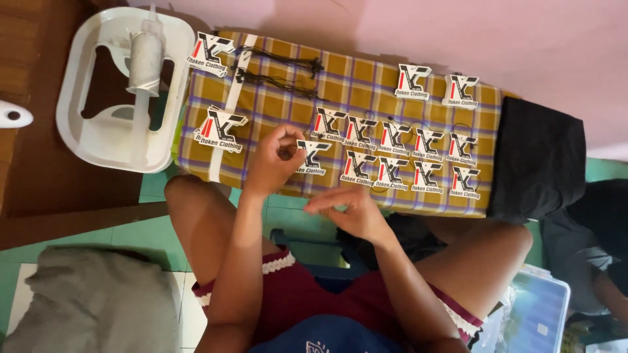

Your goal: Attaching thin black strings to clothing brand tags by threading them through pre-punched holes.

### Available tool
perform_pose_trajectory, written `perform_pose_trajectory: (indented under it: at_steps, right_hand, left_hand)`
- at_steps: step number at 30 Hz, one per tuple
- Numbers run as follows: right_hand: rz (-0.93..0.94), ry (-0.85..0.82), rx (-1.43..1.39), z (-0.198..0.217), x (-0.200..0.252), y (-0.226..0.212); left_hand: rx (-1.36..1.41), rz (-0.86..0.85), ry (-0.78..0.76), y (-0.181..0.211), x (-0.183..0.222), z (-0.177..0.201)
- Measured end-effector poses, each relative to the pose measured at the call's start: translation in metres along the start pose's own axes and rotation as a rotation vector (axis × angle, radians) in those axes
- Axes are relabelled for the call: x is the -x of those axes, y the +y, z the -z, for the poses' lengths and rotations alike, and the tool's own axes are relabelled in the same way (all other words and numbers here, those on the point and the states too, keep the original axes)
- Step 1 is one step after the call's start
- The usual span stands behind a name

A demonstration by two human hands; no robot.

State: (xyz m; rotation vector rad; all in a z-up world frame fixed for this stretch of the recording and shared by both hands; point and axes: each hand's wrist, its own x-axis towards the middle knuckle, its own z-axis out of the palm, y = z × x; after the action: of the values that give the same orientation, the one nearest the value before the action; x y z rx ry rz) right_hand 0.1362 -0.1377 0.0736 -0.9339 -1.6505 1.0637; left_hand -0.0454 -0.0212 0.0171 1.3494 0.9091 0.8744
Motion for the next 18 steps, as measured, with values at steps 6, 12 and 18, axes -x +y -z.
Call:
perform_pose_trajectory:
  at_steps: [6, 12, 18]
  right_hand:
    - [0.207, 0.386, 0.688, -0.009, -0.013, 0.042]
    - [0.486, 0.541, 0.838, -0.014, -0.033, 0.063]
    - [0.453, 0.595, 0.904, -0.013, -0.031, 0.064]
  left_hand:
    - [-0.080, -0.030, 0.053, 0.024, 0.006, -0.007]
    - [-0.110, -0.006, 0.064, 0.025, 0.004, -0.009]
    - [0.121, -0.066, 0.060, 0.011, 0.007, -0.006]
